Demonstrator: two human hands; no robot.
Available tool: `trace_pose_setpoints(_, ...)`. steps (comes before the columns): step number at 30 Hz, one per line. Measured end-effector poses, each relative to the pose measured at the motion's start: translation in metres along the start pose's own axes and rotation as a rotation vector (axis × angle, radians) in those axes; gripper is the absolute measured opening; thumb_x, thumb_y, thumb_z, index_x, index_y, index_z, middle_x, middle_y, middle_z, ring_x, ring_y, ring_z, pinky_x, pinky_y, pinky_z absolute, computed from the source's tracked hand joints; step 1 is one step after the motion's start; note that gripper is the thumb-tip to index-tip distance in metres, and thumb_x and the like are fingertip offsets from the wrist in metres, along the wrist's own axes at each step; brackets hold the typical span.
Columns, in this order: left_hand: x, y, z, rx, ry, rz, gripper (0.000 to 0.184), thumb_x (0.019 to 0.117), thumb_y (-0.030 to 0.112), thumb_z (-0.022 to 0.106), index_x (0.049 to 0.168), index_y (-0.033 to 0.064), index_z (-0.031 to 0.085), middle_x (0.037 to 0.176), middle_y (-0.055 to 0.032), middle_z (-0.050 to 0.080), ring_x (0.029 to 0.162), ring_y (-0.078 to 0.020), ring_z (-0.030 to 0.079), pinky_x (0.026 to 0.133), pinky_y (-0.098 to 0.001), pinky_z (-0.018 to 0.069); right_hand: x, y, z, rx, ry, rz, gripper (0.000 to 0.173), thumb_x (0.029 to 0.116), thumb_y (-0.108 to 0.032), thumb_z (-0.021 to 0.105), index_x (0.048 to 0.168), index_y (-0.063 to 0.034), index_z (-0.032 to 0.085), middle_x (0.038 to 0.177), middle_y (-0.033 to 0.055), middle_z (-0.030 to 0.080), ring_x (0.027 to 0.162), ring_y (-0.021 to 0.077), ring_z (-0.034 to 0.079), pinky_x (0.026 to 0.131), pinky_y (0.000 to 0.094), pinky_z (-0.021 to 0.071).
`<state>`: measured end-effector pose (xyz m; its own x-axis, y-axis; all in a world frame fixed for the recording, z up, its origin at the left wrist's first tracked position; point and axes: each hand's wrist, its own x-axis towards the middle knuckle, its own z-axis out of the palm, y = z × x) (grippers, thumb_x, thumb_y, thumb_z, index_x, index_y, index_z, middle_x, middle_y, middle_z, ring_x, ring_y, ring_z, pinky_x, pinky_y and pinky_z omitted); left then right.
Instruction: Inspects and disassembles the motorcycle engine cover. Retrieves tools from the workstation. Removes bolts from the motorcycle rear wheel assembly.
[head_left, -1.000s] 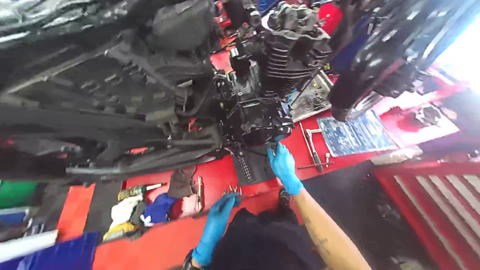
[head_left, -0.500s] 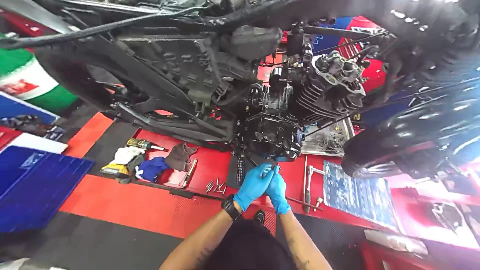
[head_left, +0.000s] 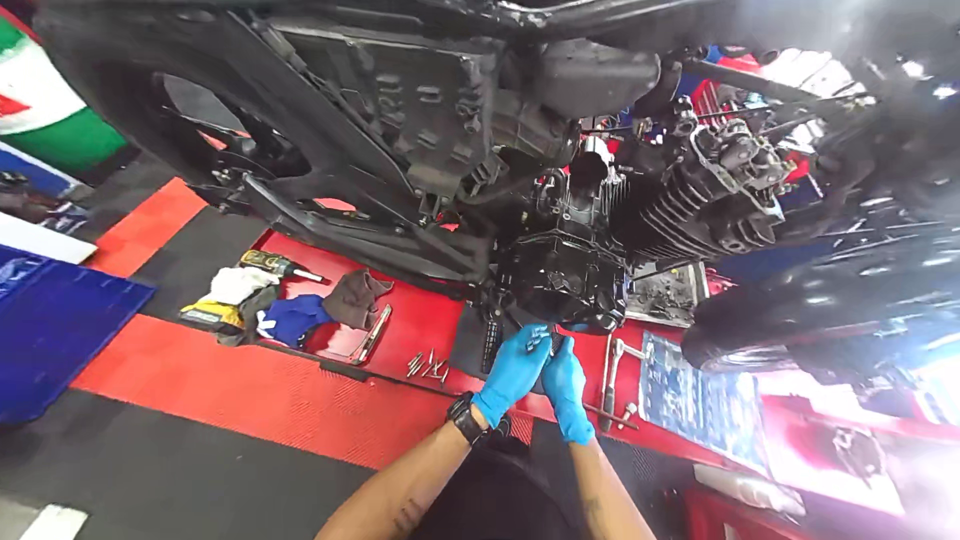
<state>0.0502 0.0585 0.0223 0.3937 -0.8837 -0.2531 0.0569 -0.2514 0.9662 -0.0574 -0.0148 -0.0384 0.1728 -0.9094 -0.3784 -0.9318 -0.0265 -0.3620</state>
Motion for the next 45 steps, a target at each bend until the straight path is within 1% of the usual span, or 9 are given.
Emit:
trace_pose_setpoints(9, -0.012, 0.002, -0.013, -0.252, 0.257, 0.087, 0.035, 0.1056, 0.018, 0.052, 0.131, -0.0044, 0.060, 0.118, -0.0143, 0.071, 0.109, -0.0193, 0.069, 0.099, -0.0372, 0.0554, 0.000, 0.007, -0.032, 0.013, -0.020, -0.161, 0.075, 0.0962, -0.067, 0.051, 0.144, -0.0094, 0.049, 0.109, 0.0155, 0.073, 0.099, 0.0341, 0.072, 0.083, 0.0591, 0.0560)
trace_pose_setpoints(13, -0.010, 0.019, -0.024, -0.398, 0.428, 0.058, 0.042, 0.1095, 0.020, 0.044, 0.140, -0.0067, 0.051, 0.130, -0.0191, 0.065, 0.116, -0.0218, 0.066, 0.102, -0.0369, 0.0533, 0.009, 0.049, -0.065, 0.425, -0.200, -0.337, 0.083, 0.0940, -0.054, 0.064, 0.155, -0.0040, 0.037, 0.136, 0.0166, 0.063, 0.117, 0.0259, 0.067, 0.099, 0.0477, 0.0557)
trace_pose_setpoints(15, -0.006, 0.031, -0.029, -0.497, 0.416, -0.079, 0.049, 0.1111, 0.031, 0.041, 0.146, -0.0032, 0.047, 0.140, -0.0195, 0.059, 0.124, -0.0234, 0.062, 0.105, -0.0375, 0.0509, 0.014, 0.069, -0.087, 0.712, -0.268, -0.308, 0.074, 0.0997, -0.043, 0.057, 0.157, -0.0036, 0.032, 0.144, 0.0164, 0.058, 0.123, 0.0253, 0.064, 0.100, 0.0433, 0.0559)
trace_pose_setpoints(18, 0.006, 0.037, -0.025, -0.667, 0.327, -0.276, 0.067, 0.1084, 0.052, 0.037, 0.153, 0.0027, 0.040, 0.149, -0.0189, 0.052, 0.133, -0.0279, 0.056, 0.109, -0.0430, 0.0478, 0.025, 0.077, -0.118, 1.078, -0.323, -0.164, 0.067, 0.1090, -0.052, 0.026, 0.153, -0.0016, 0.037, 0.142, 0.0165, 0.059, 0.122, 0.0266, 0.065, 0.099, 0.0433, 0.0559)
trace_pose_setpoints(21, 0.023, 0.040, -0.016, -0.744, 0.332, -0.279, 0.074, 0.1043, 0.061, 0.040, 0.156, 0.0078, 0.037, 0.154, -0.0192, 0.046, 0.139, -0.0310, 0.049, 0.112, -0.0475, 0.0438, 0.035, 0.058, -0.141, 1.200, -0.384, -0.088, 0.081, 0.1055, -0.065, 0.016, 0.149, -0.0014, 0.042, 0.139, 0.0159, 0.060, 0.123, 0.0258, 0.062, 0.100, 0.0441, 0.0532)
trace_pose_setpoints(24, 0.033, 0.045, -0.011, -0.761, 0.341, -0.220, 0.074, 0.1017, 0.064, 0.044, 0.159, 0.0177, 0.036, 0.160, -0.0120, 0.042, 0.146, -0.0281, 0.042, 0.118, -0.0508, 0.0382, 0.041, 0.038, -0.151, 1.248, -0.451, -0.073, 0.082, 0.1040, -0.068, 0.022, 0.145, -0.0014, 0.046, 0.131, 0.0154, 0.064, 0.114, 0.0247, 0.066, 0.097, 0.0425, 0.0551)
trace_pose_setpoints(32, 0.062, 0.033, -0.003, -1.053, 0.449, -0.167, 0.061, 0.1036, 0.056, 0.047, 0.150, 0.0167, 0.047, 0.143, -0.0088, 0.060, 0.130, -0.0242, 0.058, 0.107, -0.0449, 0.0487, 0.063, 0.029, -0.146, 1.320, -0.561, -0.020, 0.071, 0.1036, -0.066, 0.033, 0.140, -0.0079, 0.051, 0.122, 0.0161, 0.068, 0.104, 0.0266, 0.070, 0.090, 0.0430, 0.0587)
trace_pose_setpoints(39, 0.078, 0.022, 0.018, -0.988, 0.572, -0.080, 0.058, 0.1069, 0.055, 0.038, 0.155, 0.0237, 0.042, 0.156, -0.0038, 0.047, 0.143, -0.0226, 0.044, 0.112, -0.0551, 0.0400, 0.075, 0.025, -0.130, 1.422, -0.607, -0.078, 0.074, 0.0982, -0.075, 0.033, 0.142, -0.0182, 0.050, 0.127, 0.0128, 0.066, 0.115, 0.0296, 0.066, 0.094, 0.0532, 0.0560)
trace_pose_setpoints(45, 0.084, 0.020, 0.019, -1.003, 0.661, -0.038, 0.058, 0.1073, 0.053, 0.039, 0.153, 0.0187, 0.044, 0.154, -0.0060, 0.049, 0.140, -0.0215, 0.047, 0.111, -0.0510, 0.0432, 0.074, 0.017, -0.125, 1.476, -0.580, -0.157, 0.079, 0.0936, -0.081, 0.034, 0.146, -0.0237, 0.047, 0.131, 0.0103, 0.064, 0.117, 0.0291, 0.064, 0.092, 0.0553, 0.0564)
